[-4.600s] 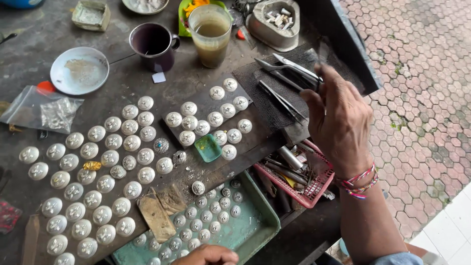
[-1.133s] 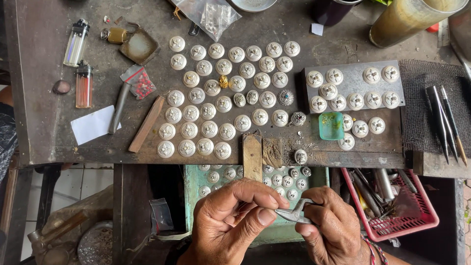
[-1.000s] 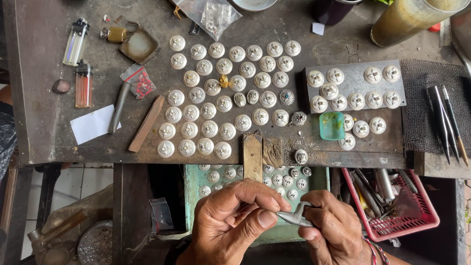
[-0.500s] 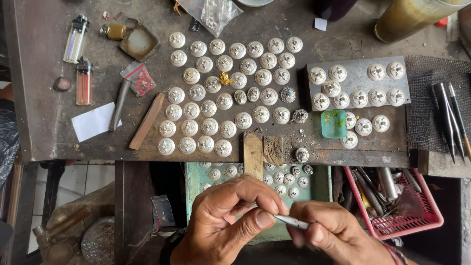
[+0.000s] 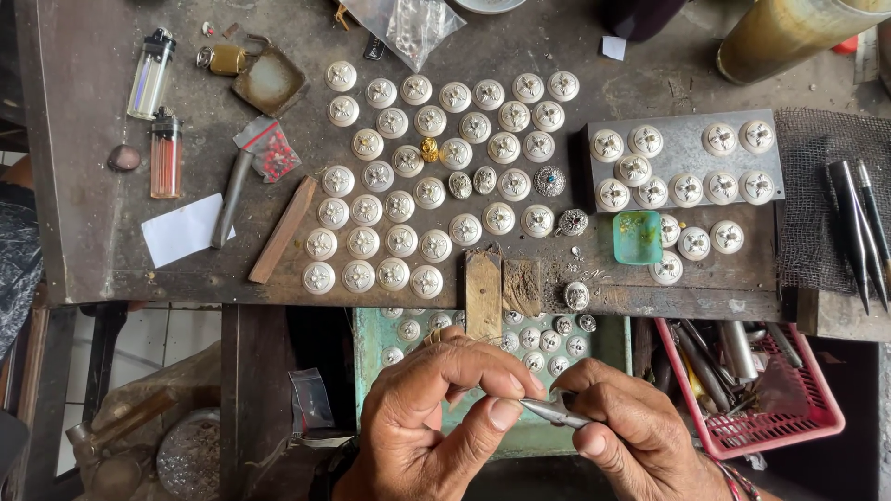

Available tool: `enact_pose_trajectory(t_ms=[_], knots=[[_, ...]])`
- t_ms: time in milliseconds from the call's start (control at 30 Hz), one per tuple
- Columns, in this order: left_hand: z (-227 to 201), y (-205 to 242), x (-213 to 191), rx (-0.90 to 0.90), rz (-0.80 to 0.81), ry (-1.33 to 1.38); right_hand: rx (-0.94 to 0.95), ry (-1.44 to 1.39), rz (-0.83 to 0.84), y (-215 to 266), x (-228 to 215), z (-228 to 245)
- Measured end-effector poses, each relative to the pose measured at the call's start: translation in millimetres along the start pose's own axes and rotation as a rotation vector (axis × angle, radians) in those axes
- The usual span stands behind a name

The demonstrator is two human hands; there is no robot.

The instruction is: Handcrafting and detailing small silver jewelry components using a precision tool.

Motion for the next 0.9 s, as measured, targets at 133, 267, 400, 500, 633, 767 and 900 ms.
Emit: enact_pose_trajectory(t_ms=[133, 267, 400, 500, 633, 767, 900], knots=[[2.1, -0.7, -0.1, -0.029, 0.001, -0.011, -0.026, 0.036, -0.021, 0.4, -1.9, 0.4], [3.0, -0.2, 0.2, -0.028, 0.007, 0.031, -0.062, 0.14, -0.022, 0.6, -3.8, 5.3], [20.4, 5.4, 11.6, -0.196, 0.105, 0.392, 0.005, 0.01, 0.067, -1.5, -0.2, 3.1], [26.8, 9.2, 18.7, -0.253, 0.166, 0.547, 0.045, -0.145, 0.136, -4.3, 2.5, 3.6], [27.7, 10.4, 23.1, -0.272, 0.239, 0.569, 0.103, -0.267, 0.264, -5.6, 8.8, 1.2], [25.5, 9.5, 24.3, -0.235, 0.29, 0.552, 0.193, -0.41, 0.321, 4.2, 9.9, -12.4], [22.5, 8.6, 25.9, -0.208, 0.307, 0.505, 0.415, -0.582, 0.458, 19.3, 21.7, -32.5]])
Point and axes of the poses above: each hand's wrist, its own y-axis away from the middle knuckle, its own x-axis out of the palm, z = x × y, the point moved 10 cm from there along -y, towards the middle knuckle, and after that the axes turned 6 degrees about x, right-handed, at the moved point
